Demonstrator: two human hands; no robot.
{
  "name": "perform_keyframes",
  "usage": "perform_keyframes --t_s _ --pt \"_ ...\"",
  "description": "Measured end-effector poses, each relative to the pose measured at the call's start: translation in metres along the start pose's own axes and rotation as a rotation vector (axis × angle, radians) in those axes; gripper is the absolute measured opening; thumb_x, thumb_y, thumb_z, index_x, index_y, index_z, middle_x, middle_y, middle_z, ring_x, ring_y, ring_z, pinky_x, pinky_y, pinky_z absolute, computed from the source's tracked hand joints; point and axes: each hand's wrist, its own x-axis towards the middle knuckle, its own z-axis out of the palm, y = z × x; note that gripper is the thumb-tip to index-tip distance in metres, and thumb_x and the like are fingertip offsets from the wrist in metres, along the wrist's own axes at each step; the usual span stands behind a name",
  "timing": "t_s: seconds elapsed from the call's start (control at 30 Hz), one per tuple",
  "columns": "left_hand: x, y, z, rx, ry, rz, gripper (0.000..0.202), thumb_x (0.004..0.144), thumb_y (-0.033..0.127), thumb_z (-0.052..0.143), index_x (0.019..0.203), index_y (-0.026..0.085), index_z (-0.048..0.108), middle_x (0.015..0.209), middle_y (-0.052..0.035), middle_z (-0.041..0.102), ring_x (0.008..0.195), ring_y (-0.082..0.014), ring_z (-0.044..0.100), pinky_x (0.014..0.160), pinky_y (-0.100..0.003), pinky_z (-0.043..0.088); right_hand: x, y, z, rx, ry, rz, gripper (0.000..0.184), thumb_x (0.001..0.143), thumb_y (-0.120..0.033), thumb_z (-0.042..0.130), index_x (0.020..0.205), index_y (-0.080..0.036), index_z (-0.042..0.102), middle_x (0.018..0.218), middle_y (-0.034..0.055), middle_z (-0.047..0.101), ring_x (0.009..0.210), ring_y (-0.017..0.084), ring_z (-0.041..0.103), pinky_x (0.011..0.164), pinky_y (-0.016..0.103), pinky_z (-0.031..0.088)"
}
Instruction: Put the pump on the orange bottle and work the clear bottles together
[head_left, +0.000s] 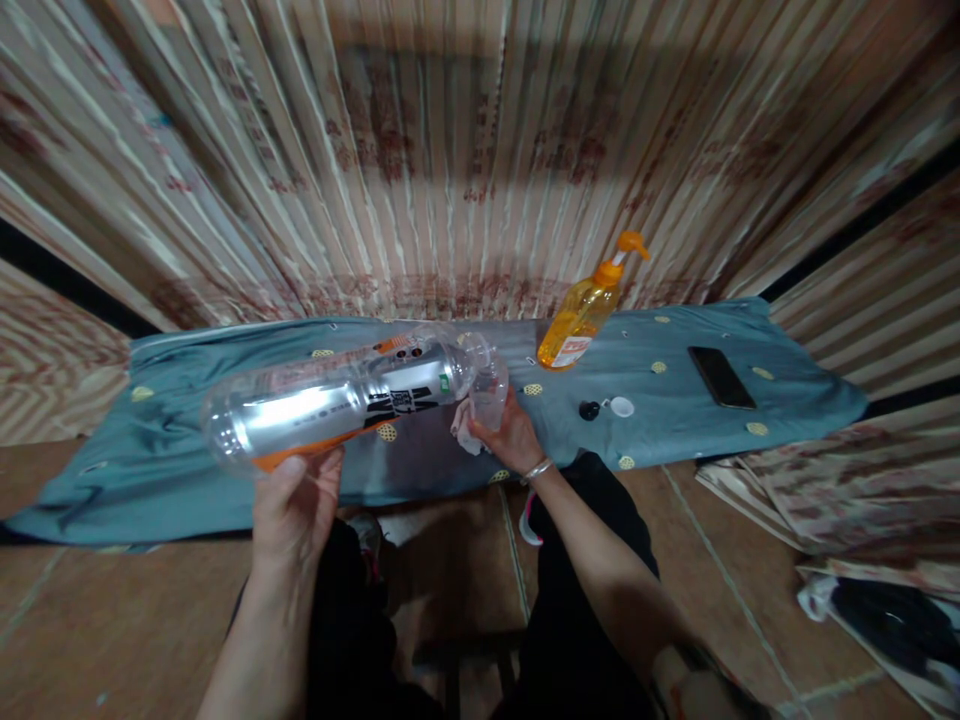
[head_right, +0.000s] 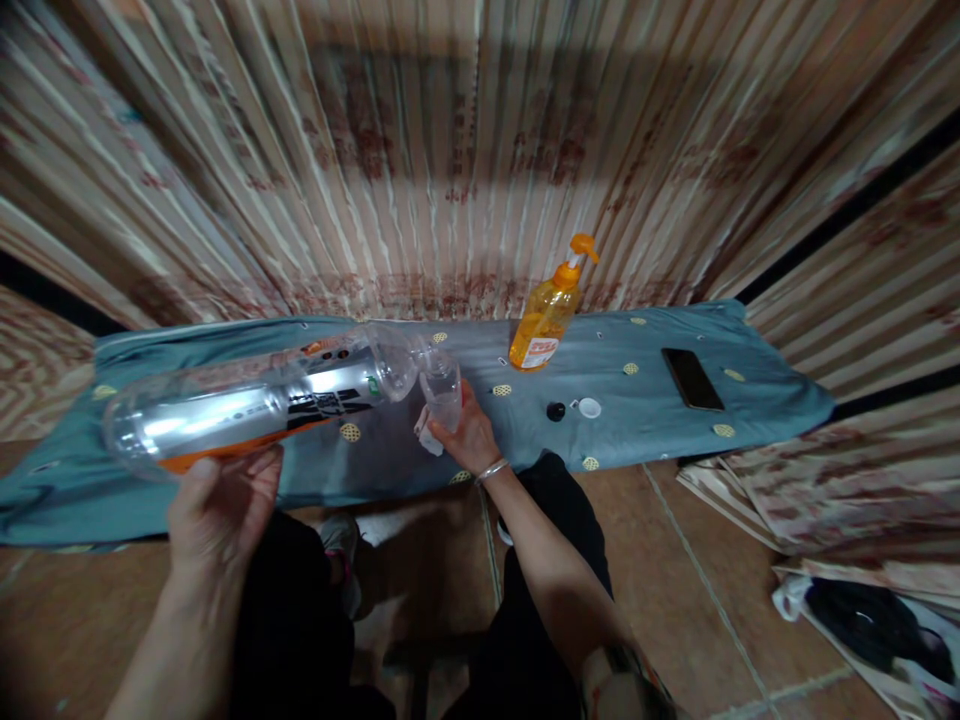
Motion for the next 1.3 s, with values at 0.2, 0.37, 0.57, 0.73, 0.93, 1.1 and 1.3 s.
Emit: perform_keyframes --t_s 0.2,0.37,0.57,0.73,0.93,1.1,1.3 --pt "0.0013 -0.0006 -0.0017 -0.015 -0.054 0.012 0.044 0.040 0.029 0.097 0.075 0.024 0.070 0.070 0.0042 0.067 0.063 -0.0103 0.056 0.052 -0.021 0.041 0.0000 -0.0001 0.0000 0.009 -0.004 0.019 0.077 0.075 -0.035 0.076 0.142 -0.021 0.042 0.129 0.0121 0.068 0.110 0.029 0.071 0.095 0.043 0.057" --pt "0.0027 -0.0023 -0.0033 0.018 -0.044 0.014 0.044 0.039 0.033 0.096 0.072 0.022 0.069 0.072 0.0017 0.068 0.067 -0.0127 0.058 0.053 -0.022 0.042 0.0002 -0.0014 0.0002 0.019 0.007 0.016 0.076 0.074 -0.034 0.076 0.141 -0.021 0.044 0.126 0.0103 0.070 0.109 0.027 0.071 0.094 0.041 0.058" --pt "0.0035 -0.0030 -0.0043 0.031 -0.060 0.000 0.042 0.041 0.032 0.094 0.073 0.021 0.068 0.075 0.0008 0.068 0.070 -0.0136 0.058 0.056 -0.024 0.042 0.0000 -0.0035 -0.0002 0.039 -0.013 0.056 0.078 0.074 -0.034 0.076 0.142 -0.019 0.041 0.128 0.0132 0.068 0.111 0.028 0.070 0.097 0.042 0.057" --pt "0.0028 -0.0020 -0.0022 0.025 -0.047 -0.005 0.043 0.039 0.031 0.095 0.072 0.023 0.069 0.075 0.0021 0.068 0.068 -0.0128 0.057 0.053 -0.023 0.039 -0.0002 -0.0048 -0.0014 0.034 -0.012 0.034 0.078 0.075 -0.034 0.076 0.143 -0.019 0.042 0.128 0.0124 0.069 0.109 0.028 0.071 0.096 0.042 0.058" --pt "0.0023 -0.0003 -0.0023 0.016 -0.054 -0.003 0.042 0.039 0.030 0.095 0.071 0.021 0.070 0.070 0.0027 0.067 0.065 -0.0114 0.057 0.052 -0.022 0.040 -0.0004 -0.0026 0.0004 0.025 0.004 0.027 0.076 0.075 -0.034 0.076 0.141 -0.017 0.043 0.123 0.0125 0.071 0.106 0.028 0.073 0.094 0.041 0.059" --pt "0.0014 0.0003 -0.0012 0.035 -0.034 -0.008 0.042 0.037 0.032 0.095 0.067 0.023 0.068 0.072 0.0028 0.070 0.067 -0.0133 0.060 0.052 -0.023 0.043 -0.0012 -0.0008 0.0014 0.037 0.009 0.030 0.075 0.074 -0.034 0.076 0.140 -0.019 0.043 0.127 0.0130 0.069 0.109 0.029 0.071 0.097 0.043 0.057" --pt "0.0013 -0.0007 -0.0023 0.014 -0.042 0.008 0.044 0.037 0.031 0.097 0.072 0.024 0.071 0.065 0.0045 0.067 0.065 -0.0120 0.061 0.055 -0.021 0.047 -0.0012 -0.0020 0.0004 0.083 -0.007 0.041 0.074 0.074 -0.032 0.076 0.139 -0.019 0.043 0.129 0.0125 0.067 0.114 0.028 0.069 0.102 0.044 0.055"
